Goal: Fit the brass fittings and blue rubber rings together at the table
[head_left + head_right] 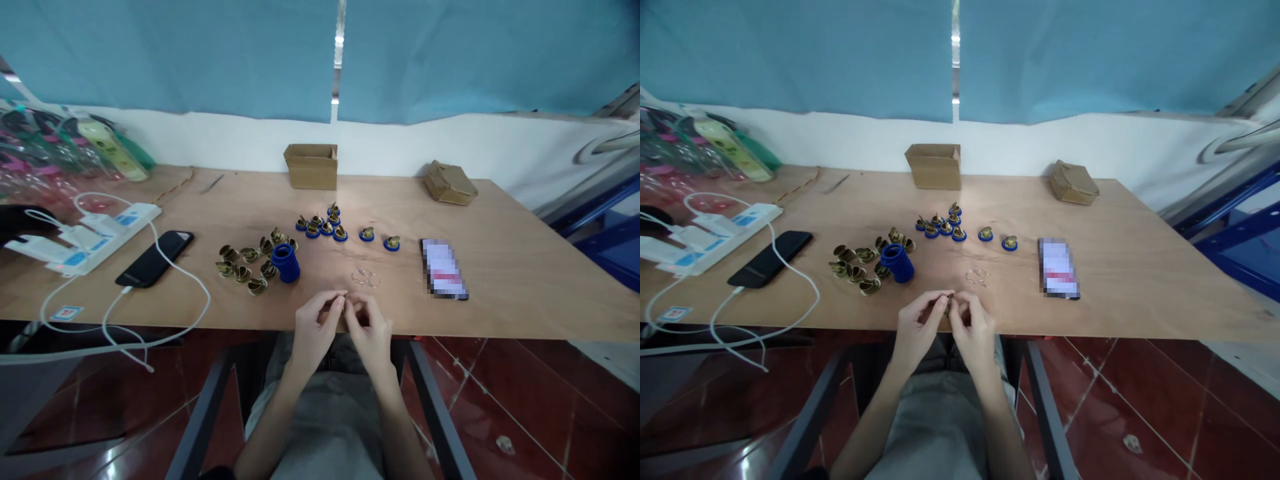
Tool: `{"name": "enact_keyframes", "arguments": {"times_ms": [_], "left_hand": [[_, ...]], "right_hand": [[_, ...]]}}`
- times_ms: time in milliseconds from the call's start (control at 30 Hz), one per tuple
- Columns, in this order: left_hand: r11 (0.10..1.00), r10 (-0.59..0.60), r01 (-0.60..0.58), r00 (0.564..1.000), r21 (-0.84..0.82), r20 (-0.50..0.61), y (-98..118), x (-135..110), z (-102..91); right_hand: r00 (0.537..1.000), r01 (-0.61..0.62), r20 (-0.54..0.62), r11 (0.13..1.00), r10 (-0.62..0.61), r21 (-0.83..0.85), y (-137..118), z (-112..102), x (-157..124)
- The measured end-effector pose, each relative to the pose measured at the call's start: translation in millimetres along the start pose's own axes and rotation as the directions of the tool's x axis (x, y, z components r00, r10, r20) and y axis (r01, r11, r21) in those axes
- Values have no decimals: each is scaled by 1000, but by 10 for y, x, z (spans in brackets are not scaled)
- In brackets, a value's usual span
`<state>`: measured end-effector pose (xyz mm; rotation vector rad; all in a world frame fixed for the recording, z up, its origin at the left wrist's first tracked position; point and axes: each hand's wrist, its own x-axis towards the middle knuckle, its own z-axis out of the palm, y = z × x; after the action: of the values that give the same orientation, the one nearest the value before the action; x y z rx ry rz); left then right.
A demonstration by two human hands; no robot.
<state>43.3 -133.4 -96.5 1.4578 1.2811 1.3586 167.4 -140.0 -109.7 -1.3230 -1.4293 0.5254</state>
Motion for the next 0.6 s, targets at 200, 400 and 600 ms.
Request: {"name": "enact_keyframes", "arguments": {"times_ms": [200, 400, 600], "left_hand": [[1000, -2, 2, 1000, 0, -30, -14, 53, -26], [999, 36, -35, 998, -34, 50, 13, 49, -37], [993, 100, -96, 993, -70, 61, 59, 26, 7]], "right_hand": [[979, -167, 153, 966, 138, 198, -46, -49, 7], [854, -373, 492, 858, 169, 354, -93, -207, 144], [828, -476, 515, 763, 222, 437, -48, -185, 178]]}}
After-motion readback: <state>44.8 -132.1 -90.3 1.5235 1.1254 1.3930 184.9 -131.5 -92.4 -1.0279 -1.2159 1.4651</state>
